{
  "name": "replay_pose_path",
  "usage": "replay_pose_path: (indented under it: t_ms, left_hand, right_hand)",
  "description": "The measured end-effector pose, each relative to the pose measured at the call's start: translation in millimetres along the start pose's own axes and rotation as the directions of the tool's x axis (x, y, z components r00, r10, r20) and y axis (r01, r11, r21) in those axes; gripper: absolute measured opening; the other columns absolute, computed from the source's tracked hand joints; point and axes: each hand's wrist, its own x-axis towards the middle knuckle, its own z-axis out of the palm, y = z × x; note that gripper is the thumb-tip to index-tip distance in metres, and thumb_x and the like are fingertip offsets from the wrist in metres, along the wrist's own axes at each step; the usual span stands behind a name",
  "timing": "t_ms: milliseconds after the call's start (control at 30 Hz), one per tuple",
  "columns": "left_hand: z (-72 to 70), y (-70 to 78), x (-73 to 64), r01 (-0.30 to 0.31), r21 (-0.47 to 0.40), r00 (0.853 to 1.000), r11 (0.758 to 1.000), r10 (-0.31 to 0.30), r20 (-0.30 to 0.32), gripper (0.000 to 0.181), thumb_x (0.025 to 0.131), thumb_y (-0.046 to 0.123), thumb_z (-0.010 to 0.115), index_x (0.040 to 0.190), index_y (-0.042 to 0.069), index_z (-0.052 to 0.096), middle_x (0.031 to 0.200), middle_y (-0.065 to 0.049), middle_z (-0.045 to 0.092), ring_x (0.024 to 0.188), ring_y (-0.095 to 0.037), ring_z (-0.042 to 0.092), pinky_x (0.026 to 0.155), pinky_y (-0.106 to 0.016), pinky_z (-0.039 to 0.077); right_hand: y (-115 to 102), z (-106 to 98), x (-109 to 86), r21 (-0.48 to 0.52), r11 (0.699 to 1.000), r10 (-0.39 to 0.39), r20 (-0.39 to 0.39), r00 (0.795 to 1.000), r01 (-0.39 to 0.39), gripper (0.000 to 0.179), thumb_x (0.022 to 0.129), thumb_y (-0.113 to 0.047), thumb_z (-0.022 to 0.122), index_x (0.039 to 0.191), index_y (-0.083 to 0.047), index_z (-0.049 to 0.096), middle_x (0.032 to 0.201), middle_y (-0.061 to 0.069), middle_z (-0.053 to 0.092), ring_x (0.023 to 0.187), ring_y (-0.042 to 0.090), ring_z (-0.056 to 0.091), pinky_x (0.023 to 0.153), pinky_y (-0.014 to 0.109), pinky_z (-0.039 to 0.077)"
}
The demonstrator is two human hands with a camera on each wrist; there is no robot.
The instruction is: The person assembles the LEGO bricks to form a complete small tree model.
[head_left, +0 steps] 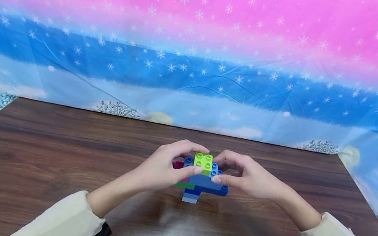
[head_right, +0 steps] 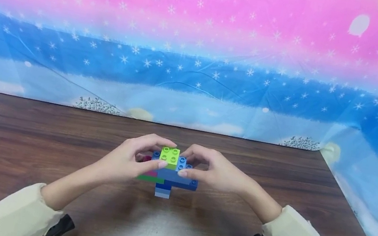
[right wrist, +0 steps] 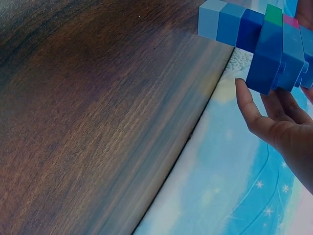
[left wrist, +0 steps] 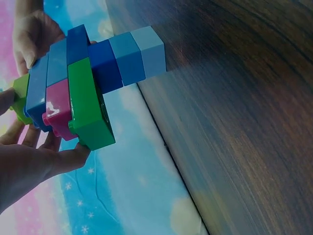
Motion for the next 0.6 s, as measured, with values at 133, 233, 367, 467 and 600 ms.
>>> replay_pose_path:
  t_ms: [133,233,367,467,600]
  left_hand:
    - [0.3,0.1,0.4,0.008,0.015,1.000,1.000,-0.008,0.001,0.032,0.087,0.018,0.063,0.118,0.011,0.059,0.111,-0.001,0.057,0.099,-0.016,0.054,0.081,-0.029,0.047]
    - [0.2,-0.1,1.0,0.014,0.004,1.000,1.000,-0.014,0.000,0.030,0.087,0.018,0.063,0.117,0.011,0.060,0.110,-0.001,0.057,0.099,-0.016,0.054,0.082,-0.030,0.047]
    - [-0.2,0.8,1.2,0.017,-0.006,1.000,1.000,-0.017,-0.002,0.030,0.087,0.017,0.063,0.116,0.011,0.061,0.109,-0.001,0.057,0.098,-0.016,0.054,0.082,-0.030,0.047]
    - [-0.4,1.9,1.2,0.019,-0.011,1.000,1.000,-0.019,-0.003,0.029,0.087,0.017,0.064,0.115,0.011,0.061,0.108,-0.001,0.057,0.098,-0.017,0.054,0.081,-0.030,0.047]
    - [-0.4,2.5,1.8,0.020,-0.012,1.000,1.000,-0.020,0.002,0.028,0.086,0.016,0.064,0.114,0.010,0.061,0.107,-0.001,0.057,0.097,-0.017,0.054,0.080,-0.029,0.047]
  right_hand:
    - [-0.1,0.1,-0.1,0.000,1.000,0.002,0.002,1.000,-0.002,0.022,0.091,-0.018,0.058,0.111,-0.011,0.054,0.104,0.002,0.059,0.101,0.018,0.056,0.081,0.037,0.048]
    - [-0.3,0.0,0.0,-0.001,1.000,0.000,0.002,1.000,0.000,0.022,0.091,-0.018,0.058,0.111,-0.011,0.054,0.105,0.002,0.059,0.102,0.017,0.056,0.081,0.037,0.048]
    - [-0.5,-0.2,0.0,0.001,1.000,-0.004,0.000,1.000,0.004,0.022,0.091,-0.018,0.058,0.111,-0.011,0.054,0.105,0.002,0.059,0.102,0.017,0.056,0.081,0.037,0.048]
    - [-0.4,-0.2,-0.1,0.003,1.000,-0.006,0.000,1.000,0.006,0.022,0.091,-0.018,0.058,0.111,-0.011,0.054,0.105,0.002,0.059,0.103,0.018,0.056,0.082,0.036,0.047]
    - [-0.1,0.0,-0.4,0.007,1.000,-0.001,0.001,1.000,0.001,0.022,0.091,-0.018,0.058,0.111,-0.011,0.053,0.105,0.002,0.059,0.103,0.018,0.056,0.083,0.036,0.047]
